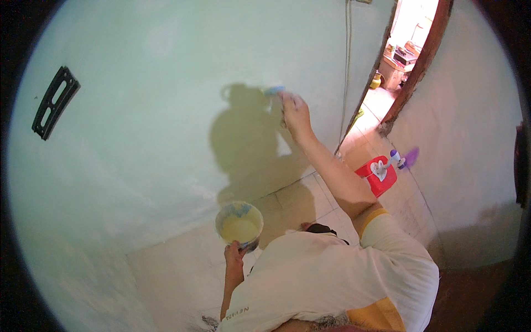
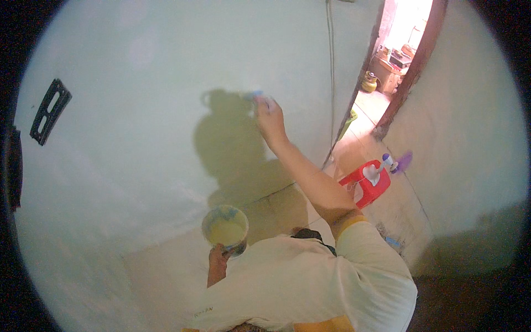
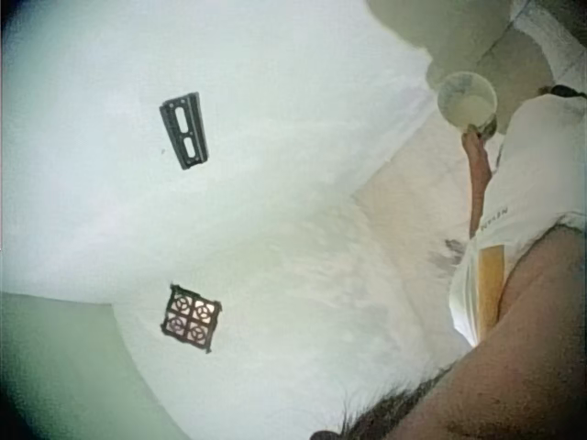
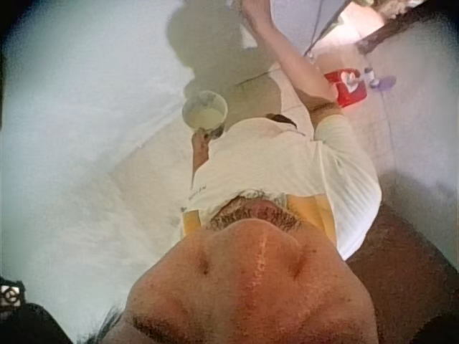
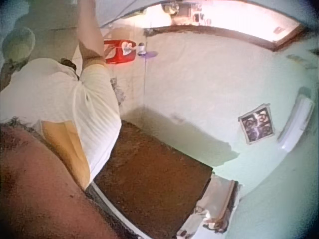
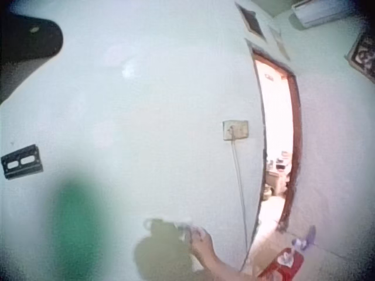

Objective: The person applies paint to an interior wall using a brush, dipping the brush into a bucket of paint between strokes.

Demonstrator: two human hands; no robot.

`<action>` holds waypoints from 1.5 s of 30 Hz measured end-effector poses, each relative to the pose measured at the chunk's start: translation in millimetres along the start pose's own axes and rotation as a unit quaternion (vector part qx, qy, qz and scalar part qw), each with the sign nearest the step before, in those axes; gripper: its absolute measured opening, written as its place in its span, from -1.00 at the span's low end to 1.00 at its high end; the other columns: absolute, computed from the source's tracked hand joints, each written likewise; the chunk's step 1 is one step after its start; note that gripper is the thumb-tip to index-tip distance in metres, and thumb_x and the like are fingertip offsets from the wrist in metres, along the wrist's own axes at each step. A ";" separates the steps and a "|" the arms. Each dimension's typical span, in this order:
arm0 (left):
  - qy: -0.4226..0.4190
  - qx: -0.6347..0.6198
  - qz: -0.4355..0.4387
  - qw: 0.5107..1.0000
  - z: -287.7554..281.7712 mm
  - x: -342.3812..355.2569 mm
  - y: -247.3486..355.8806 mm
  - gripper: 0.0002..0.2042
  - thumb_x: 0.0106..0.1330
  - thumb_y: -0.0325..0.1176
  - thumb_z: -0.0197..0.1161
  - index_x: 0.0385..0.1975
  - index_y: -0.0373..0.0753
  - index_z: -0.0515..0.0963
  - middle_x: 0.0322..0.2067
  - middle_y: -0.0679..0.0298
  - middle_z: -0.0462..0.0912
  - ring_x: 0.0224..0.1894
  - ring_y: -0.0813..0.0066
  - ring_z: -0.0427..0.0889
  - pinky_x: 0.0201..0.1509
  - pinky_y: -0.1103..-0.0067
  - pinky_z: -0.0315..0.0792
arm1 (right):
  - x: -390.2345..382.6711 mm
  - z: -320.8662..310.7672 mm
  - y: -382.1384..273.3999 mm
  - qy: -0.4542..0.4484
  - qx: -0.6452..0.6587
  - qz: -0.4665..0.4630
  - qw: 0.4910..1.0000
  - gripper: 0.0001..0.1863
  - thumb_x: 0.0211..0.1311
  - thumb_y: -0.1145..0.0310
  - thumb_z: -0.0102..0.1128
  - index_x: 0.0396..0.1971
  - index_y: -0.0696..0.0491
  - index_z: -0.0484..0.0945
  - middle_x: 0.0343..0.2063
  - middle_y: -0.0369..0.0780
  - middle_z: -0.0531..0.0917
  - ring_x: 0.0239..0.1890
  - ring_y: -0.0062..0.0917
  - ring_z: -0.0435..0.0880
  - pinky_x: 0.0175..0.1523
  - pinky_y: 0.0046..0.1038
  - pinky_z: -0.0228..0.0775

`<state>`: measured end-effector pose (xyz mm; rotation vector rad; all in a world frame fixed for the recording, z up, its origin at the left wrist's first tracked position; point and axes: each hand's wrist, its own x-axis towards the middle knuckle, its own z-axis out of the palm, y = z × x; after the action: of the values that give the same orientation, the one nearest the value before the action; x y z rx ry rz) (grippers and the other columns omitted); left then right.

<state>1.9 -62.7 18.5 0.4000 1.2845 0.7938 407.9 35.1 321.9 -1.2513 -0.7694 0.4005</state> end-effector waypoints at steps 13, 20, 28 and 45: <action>-0.125 0.092 0.071 0.985 -16.0 21.2 -11.4 -0.61 0.19 -0.48 0.11 -0.02 -0.49 0.22 -0.07 -0.04 0.36 -0.10 0.07 0.53 -0.13 0.25 0.70 | -53.0 -20.1 143.2 -0.013 0.014 -0.003 1.000 -0.73 0.47 0.20 -0.08 -0.03 0.00 0.48 -0.61 -0.44 0.29 -0.66 -0.77 0.27 -0.59 -0.61 0.20; -0.072 0.083 0.020 0.994 1.9 2.6 2.5 -0.63 0.20 -0.48 0.10 -0.03 -0.48 0.24 -0.06 -0.02 0.37 -0.06 0.07 0.53 -0.10 0.29 0.68 | -92.1 -109.4 238.6 0.138 0.016 0.284 0.949 -0.70 0.37 0.20 -0.01 -0.07 0.09 0.46 -0.58 -0.37 0.43 -0.60 -0.67 0.37 -0.57 -0.48 0.28; -0.048 0.076 -0.028 0.996 46.3 -20.0 15.2 -0.60 0.23 -0.43 0.07 0.01 -0.52 0.26 -0.05 -0.04 0.39 -0.05 0.08 0.54 -0.04 0.31 0.66 | 19.7 -197.8 240.4 0.127 -0.098 0.173 0.972 -0.69 0.37 0.19 -0.02 -0.38 0.17 0.48 -0.69 -0.26 0.44 -0.75 -0.54 0.41 -0.63 -0.44 0.29; -0.031 0.037 -0.026 0.999 112.3 -44.3 6.1 -0.64 0.24 -0.48 0.07 0.01 -0.48 0.25 -0.02 -0.05 0.40 0.00 0.04 0.52 0.01 0.22 0.64 | -3.4 -213.3 249.4 0.080 -0.008 0.185 0.979 -0.69 0.45 0.16 -0.07 -0.33 0.10 0.46 -0.64 -0.37 0.39 -0.69 -0.65 0.34 -0.61 -0.55 0.24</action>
<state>103.6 -72.5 83.0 0.4452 1.2641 0.6881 590.2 -42.5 60.2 -1.4269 -0.4019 0.5867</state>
